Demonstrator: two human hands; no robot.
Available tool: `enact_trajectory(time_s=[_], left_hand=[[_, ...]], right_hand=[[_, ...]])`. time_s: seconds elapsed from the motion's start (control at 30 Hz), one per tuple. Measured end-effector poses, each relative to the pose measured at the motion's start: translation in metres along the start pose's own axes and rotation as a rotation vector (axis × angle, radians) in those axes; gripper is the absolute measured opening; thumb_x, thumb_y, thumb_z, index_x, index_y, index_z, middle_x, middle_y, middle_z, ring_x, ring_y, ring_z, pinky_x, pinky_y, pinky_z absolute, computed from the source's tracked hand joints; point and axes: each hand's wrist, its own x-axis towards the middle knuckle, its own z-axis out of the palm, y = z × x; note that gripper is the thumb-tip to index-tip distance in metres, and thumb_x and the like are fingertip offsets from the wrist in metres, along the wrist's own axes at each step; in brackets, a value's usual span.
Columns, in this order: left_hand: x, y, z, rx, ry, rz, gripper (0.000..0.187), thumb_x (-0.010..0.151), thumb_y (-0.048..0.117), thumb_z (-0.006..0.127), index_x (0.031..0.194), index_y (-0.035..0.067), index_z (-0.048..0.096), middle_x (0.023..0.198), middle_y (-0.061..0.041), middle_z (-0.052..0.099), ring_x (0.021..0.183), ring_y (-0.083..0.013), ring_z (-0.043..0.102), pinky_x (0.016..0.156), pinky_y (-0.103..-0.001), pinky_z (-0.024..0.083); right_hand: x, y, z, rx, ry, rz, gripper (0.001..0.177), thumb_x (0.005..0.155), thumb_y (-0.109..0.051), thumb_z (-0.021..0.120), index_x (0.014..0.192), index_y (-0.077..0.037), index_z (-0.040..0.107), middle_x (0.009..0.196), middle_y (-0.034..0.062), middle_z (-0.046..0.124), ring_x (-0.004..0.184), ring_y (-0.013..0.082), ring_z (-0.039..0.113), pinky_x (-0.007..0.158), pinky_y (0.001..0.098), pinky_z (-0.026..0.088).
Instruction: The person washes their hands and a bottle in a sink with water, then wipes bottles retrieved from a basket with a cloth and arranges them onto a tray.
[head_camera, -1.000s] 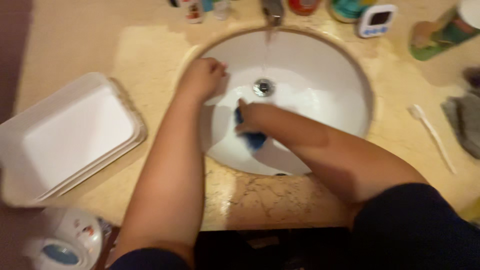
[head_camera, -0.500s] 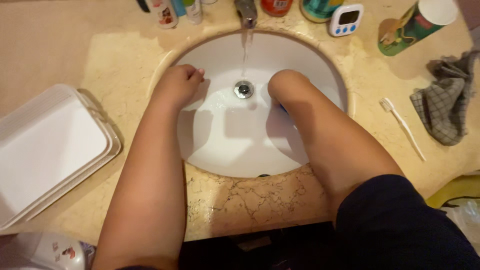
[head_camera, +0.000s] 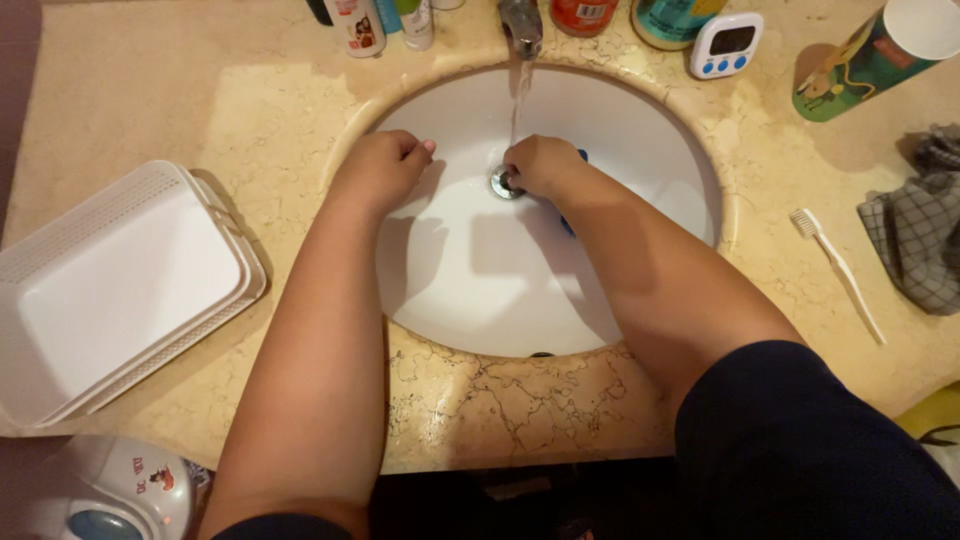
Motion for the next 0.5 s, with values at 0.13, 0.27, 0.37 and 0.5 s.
enact_trajectory(time_s=[0.13, 0.27, 0.37, 0.5], left_hand=[[-0.002, 0.003, -0.001, -0.001, -0.010, -0.022, 0.038, 0.097, 0.043, 0.061, 0.102, 0.010, 0.078, 0.093, -0.018, 0.074, 0.086, -0.0351, 0.070, 0.081, -0.045, 0.053], [-0.005, 0.007, -0.004, 0.023, 0.012, 0.011, 0.038, 0.097, 0.042, 0.061, 0.104, 0.009, 0.077, 0.095, -0.019, 0.074, 0.089, -0.0376, 0.069, 0.083, -0.047, 0.053], [-0.010, 0.010, 0.001, 0.043, 0.059, 0.021, 0.036, 0.097, 0.040, 0.062, 0.104, 0.008, 0.077, 0.097, -0.020, 0.074, 0.091, -0.0394, 0.069, 0.084, -0.048, 0.052], [0.015, 0.009, 0.042, 0.049, 0.222, 0.103, 0.029, 0.093, 0.034, 0.063, 0.100, 0.009, 0.077, 0.097, -0.022, 0.072, 0.092, -0.0426, 0.067, 0.081, -0.052, 0.051]], right_hand=[[0.023, 0.022, 0.015, 0.029, 0.015, -0.006, 0.019, 0.083, -0.031, 0.077, 0.097, -0.017, 0.077, 0.101, 0.0076, 0.075, 0.096, 0.0295, 0.069, 0.079, 0.0446, 0.054], [0.048, 0.044, 0.009, 1.024, 0.097, 0.212, 0.022, 0.095, -0.024, 0.060, 0.096, -0.007, 0.073, 0.092, 0.0131, 0.074, 0.084, 0.0256, 0.073, 0.081, 0.0388, 0.062], [0.058, 0.046, 0.001, 1.752, -0.079, 0.397, 0.031, 0.101, -0.023, 0.049, 0.093, 0.000, 0.068, 0.088, 0.0140, 0.072, 0.080, 0.0258, 0.073, 0.079, 0.0387, 0.065], [0.078, 0.038, 0.006, 2.003, -0.178, 0.263, 0.033, 0.104, -0.023, 0.048, 0.093, 0.003, 0.065, 0.084, 0.0155, 0.070, 0.076, 0.0265, 0.072, 0.075, 0.0361, 0.064]])
